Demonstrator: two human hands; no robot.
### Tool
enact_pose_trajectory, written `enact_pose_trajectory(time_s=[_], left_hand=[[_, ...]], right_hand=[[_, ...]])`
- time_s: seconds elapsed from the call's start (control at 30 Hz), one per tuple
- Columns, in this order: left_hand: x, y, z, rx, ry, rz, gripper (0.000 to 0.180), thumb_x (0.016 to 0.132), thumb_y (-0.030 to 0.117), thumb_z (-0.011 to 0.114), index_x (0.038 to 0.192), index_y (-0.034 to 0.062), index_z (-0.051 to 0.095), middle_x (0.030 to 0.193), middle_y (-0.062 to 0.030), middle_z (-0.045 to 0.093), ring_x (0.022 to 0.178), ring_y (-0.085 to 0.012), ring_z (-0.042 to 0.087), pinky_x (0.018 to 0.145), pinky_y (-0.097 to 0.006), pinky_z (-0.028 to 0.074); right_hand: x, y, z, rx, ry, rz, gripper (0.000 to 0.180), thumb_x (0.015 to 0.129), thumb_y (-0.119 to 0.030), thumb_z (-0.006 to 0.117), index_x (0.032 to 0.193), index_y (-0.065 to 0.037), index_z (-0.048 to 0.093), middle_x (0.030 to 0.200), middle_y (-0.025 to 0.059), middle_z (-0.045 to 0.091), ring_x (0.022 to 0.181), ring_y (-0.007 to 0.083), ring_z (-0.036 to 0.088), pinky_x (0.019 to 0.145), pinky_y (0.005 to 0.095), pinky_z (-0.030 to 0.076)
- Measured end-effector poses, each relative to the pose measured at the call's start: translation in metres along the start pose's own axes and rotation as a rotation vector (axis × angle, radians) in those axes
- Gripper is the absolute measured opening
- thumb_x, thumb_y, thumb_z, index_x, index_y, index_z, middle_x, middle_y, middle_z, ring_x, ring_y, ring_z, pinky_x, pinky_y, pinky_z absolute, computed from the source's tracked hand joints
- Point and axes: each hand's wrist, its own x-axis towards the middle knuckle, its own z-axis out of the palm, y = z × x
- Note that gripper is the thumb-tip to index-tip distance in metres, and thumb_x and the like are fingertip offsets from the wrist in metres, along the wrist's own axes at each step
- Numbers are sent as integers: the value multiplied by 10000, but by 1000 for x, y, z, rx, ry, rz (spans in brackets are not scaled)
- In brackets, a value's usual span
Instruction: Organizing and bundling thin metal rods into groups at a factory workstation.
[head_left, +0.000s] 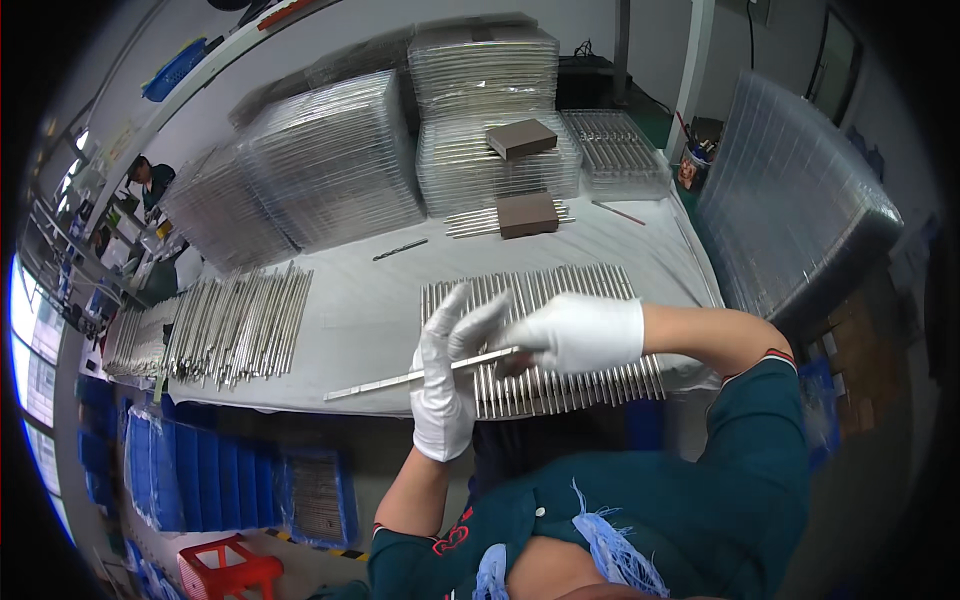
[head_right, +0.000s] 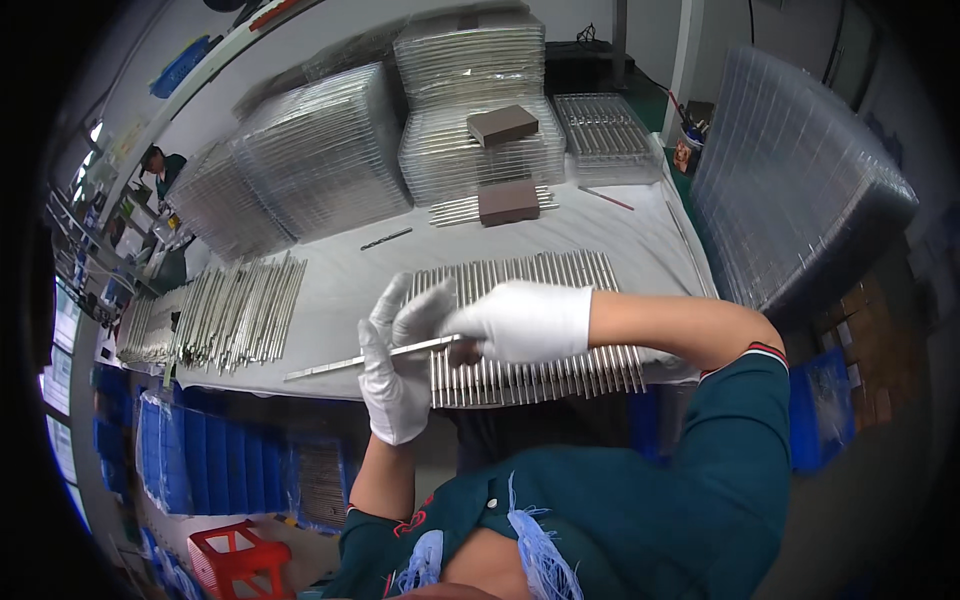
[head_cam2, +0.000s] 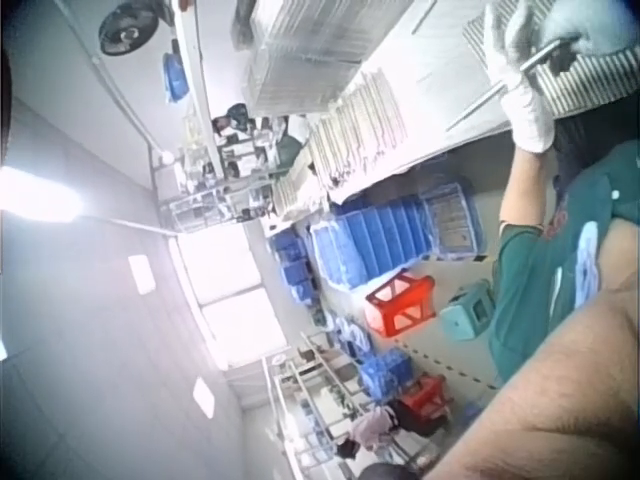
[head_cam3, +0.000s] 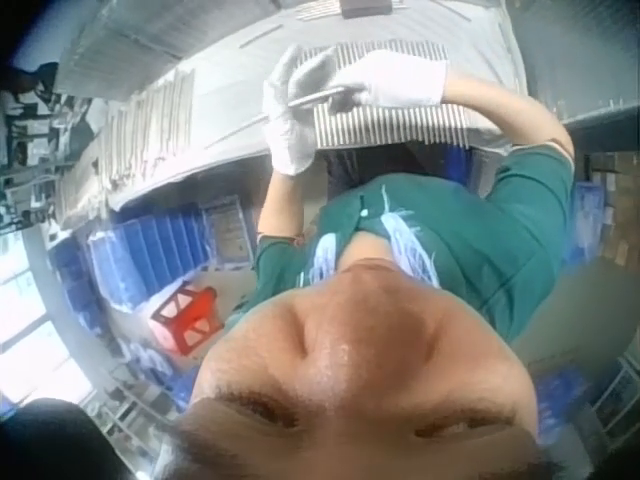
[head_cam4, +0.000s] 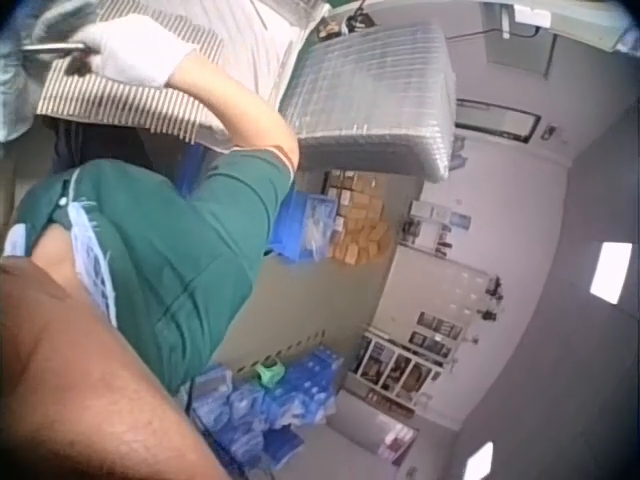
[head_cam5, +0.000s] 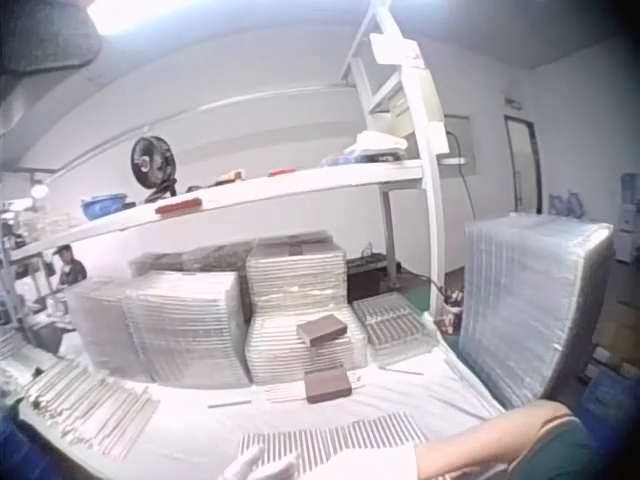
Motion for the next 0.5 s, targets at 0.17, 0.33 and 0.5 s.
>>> enact_pose_trajectory(time_s=[0.17, 0.33, 0.5], left_hand=[[-11, 2, -29, -199, 62, 201, 558, 928, 515, 306, 965, 10, 541, 630, -93, 585, 646, -239, 617, 745, -378, 491], [13, 5, -151, -579, 425, 172, 384, 922, 399, 438, 1031, 47, 546, 765, -48, 629, 774, -195, 618, 825, -389, 495], [18, -46, -217, -760, 633, 184, 354, 936, 356, 419, 1082, 62, 551, 1033, -36, 620, 1010, -183, 565, 913, -394, 463]], right_hand=[[-48, -36, -20, -424, 342, -132, 586, 787, -351, 642, 1259, -64, 447, 1072, 168, 590, 1027, 320, 562, 939, 407, 412], [-184, -66, -110, -1415, 1201, 370, 392, 802, -308, 626, 1120, -84, 572, 1164, 67, 582, 1089, 249, 534, 992, 391, 360], [-283, -49, -128, -537, 1381, 739, 348, 829, -343, 618, 983, -31, 636, 985, 27, 635, 839, 139, 564, 811, 262, 419]])
